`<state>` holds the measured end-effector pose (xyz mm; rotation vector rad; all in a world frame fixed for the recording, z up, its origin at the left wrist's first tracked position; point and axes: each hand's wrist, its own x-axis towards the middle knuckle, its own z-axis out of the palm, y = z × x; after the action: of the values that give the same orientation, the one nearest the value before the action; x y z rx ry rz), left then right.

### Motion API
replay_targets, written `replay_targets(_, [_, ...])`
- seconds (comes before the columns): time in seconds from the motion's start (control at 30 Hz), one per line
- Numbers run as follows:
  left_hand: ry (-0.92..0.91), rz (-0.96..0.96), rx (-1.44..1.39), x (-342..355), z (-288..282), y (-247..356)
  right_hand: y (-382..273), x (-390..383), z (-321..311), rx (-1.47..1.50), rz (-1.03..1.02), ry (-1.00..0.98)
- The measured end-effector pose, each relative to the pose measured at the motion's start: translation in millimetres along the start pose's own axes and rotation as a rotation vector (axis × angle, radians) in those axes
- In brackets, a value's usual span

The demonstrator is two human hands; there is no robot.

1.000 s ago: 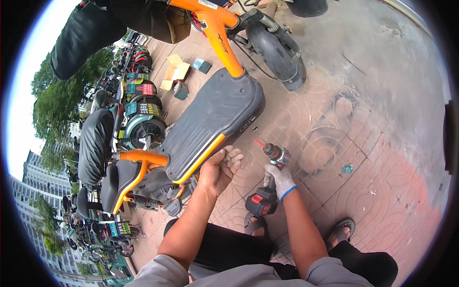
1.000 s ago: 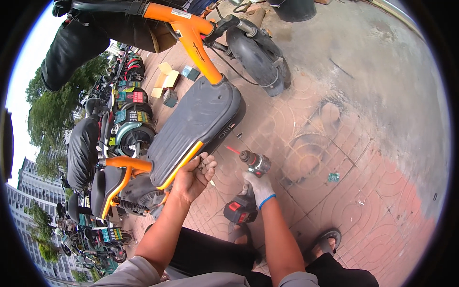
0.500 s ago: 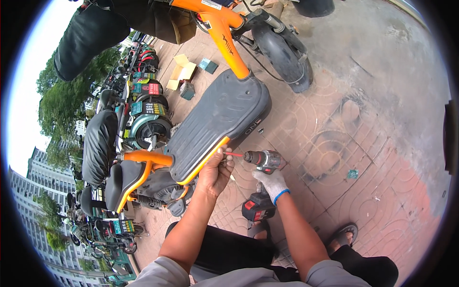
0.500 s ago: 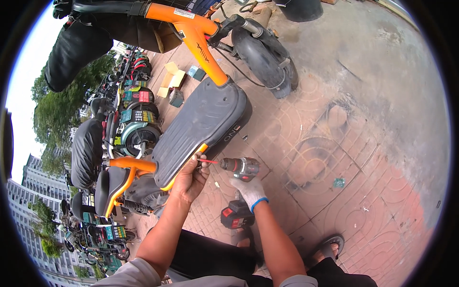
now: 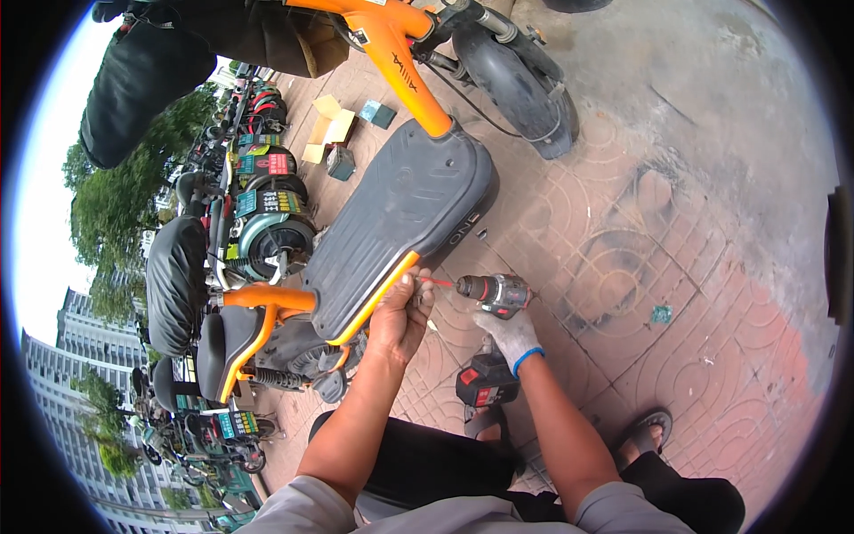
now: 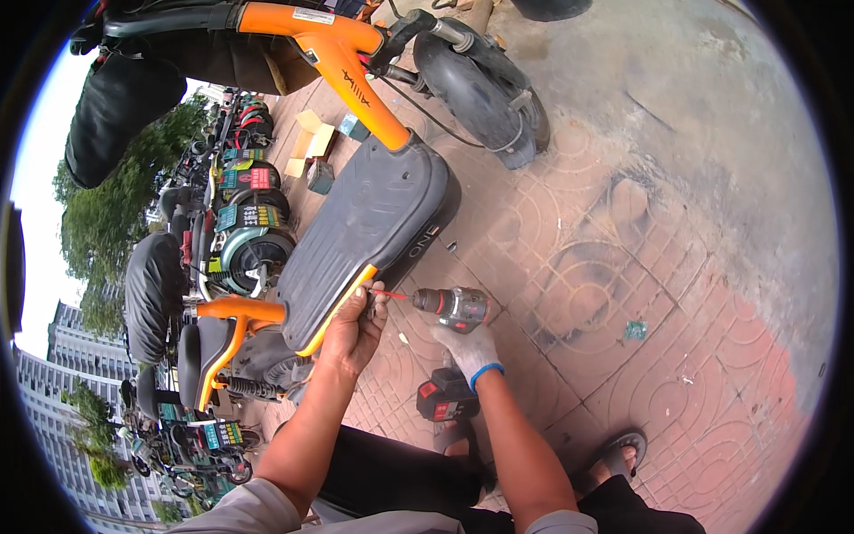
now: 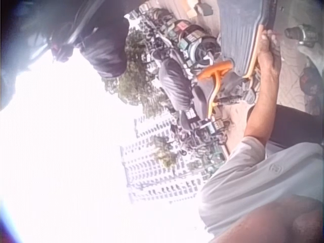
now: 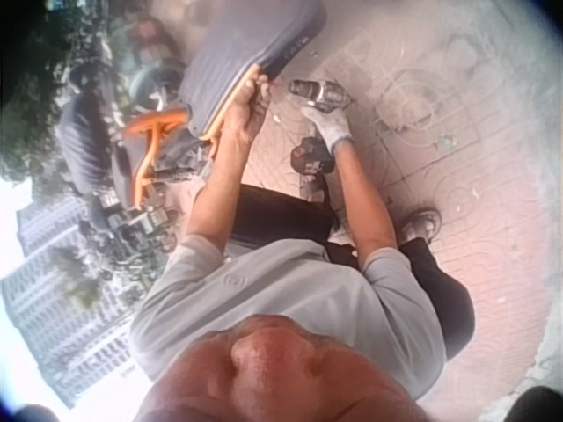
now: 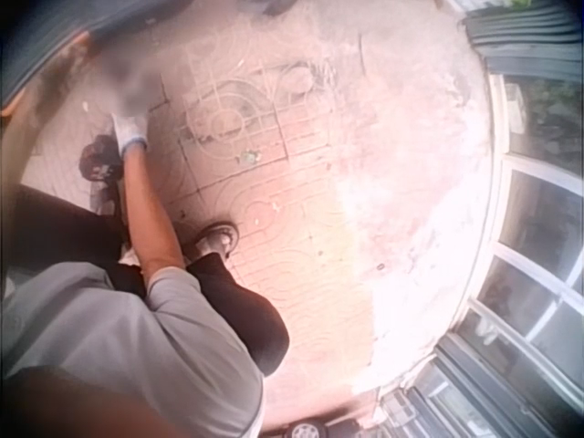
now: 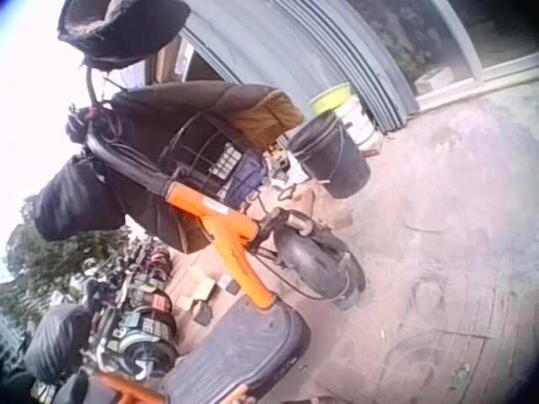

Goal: The person connects wires in an electric scooter's battery compartment by hand, places the footboard cover over the compartment, and secures it with screws using a power drill.

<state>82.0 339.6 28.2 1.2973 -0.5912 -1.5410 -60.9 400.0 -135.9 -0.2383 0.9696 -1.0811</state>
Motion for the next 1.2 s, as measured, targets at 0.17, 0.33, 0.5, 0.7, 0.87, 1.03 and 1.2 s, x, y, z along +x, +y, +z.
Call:
replay_targets(0.17, [0.009, 0.052, 0.074, 2.6, -1.2, -2.3, 3.1, 3.6, -1.7, -0.055, -0.016, 0.019])
replay_targets(0.33, [0.057, 0.141, 0.187, 8.0, -3.8, -11.5, 7.3, 7.1, -3.0, -0.159, -0.113, 0.047])
replay_targets(0.5, [0.058, 0.141, 0.160, 12.3, -5.9, -21.2, 20.4, 8.7, -5.5, -0.169, -0.055, 0.050])
replay_targets(0.7, [0.047, 0.148, 0.285, 19.7, -0.7, -31.2, 27.7, 4.3, -4.6, 0.093, 0.337, -0.125])
replay_targets(0.87, [0.035, 0.173, 0.388, 29.3, 4.6, -39.0, 20.2, -4.8, -1.0, 0.195, 0.470, -0.169])
replay_targets(1.03, [0.067, 0.050, 0.283, 45.5, 2.7, -45.5, 24.5, 4.5, -3.9, 0.258, 0.458, -0.133])
replay_targets(1.2, [0.049, 0.020, 0.211, 55.3, 0.8, -49.1, 21.9, 12.5, -10.2, 0.196, 0.400, -0.111])
